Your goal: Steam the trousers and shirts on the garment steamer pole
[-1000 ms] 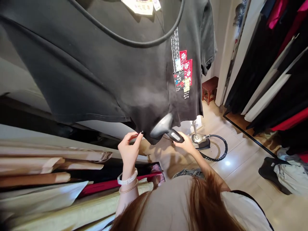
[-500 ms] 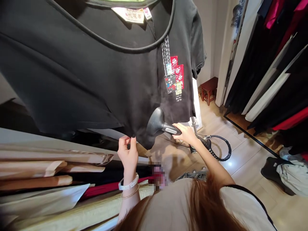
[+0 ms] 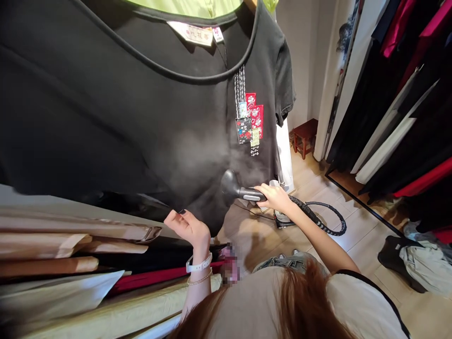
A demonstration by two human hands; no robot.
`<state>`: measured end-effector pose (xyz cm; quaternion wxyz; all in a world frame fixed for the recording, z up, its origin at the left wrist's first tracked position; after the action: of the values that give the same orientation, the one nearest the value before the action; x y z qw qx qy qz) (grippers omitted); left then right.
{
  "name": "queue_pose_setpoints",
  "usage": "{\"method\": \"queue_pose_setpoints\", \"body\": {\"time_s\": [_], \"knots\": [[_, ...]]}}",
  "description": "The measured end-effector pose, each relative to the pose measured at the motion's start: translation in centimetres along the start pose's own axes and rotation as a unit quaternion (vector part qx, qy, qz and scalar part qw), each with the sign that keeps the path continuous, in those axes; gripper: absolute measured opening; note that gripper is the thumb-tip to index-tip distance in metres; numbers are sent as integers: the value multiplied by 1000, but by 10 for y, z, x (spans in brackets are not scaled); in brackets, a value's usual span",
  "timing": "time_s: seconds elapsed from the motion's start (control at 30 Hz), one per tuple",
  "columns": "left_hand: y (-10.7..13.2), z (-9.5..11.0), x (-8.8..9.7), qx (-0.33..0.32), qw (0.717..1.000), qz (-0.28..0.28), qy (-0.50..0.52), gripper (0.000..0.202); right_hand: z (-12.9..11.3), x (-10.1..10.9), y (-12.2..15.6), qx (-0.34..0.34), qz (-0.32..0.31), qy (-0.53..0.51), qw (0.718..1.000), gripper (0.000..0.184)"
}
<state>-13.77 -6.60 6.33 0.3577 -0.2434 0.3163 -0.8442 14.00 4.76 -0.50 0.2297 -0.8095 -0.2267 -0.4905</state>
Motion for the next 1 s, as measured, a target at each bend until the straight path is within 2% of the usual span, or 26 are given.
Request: {"method": "queue_pose_setpoints", "body": {"time_s": [0.13,0.33,0.57,0.77,0.87,1.0], "knots": [[1,-2,5,-12,1000,20,-6,43,5,10,-2,-46,25,-6,999,44],[-7,-4,18,14,999,18,-40,52,0,13,-14,-25,1,9,1000,42],[-17,-1,24,-6,1000,3,-21,49,7,12,-20,-46,-13,10,999,38],[-26,-8,27,0,999,-28,-21,46,6,28,-22,-59,10,3,998,44],[-30,-9,24,12,999,-39,-19,49,4,23,-24,-60,-20,31,998,45],[-36,-15,21,43,998,-47,-25,54,-1,13,-25,-25,-65,56,996,42]]}}
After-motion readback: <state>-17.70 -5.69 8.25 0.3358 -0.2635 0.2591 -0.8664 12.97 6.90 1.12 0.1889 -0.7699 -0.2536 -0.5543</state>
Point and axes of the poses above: each hand's wrist, its own y-axis away from the middle knuckle, its own x-axis out of the back of the hand, z = x × y, the point moved 8 cm from there along -y, towards the middle knuckle, and after that the axes turned 13 degrees about -z, right-handed, at the moved point
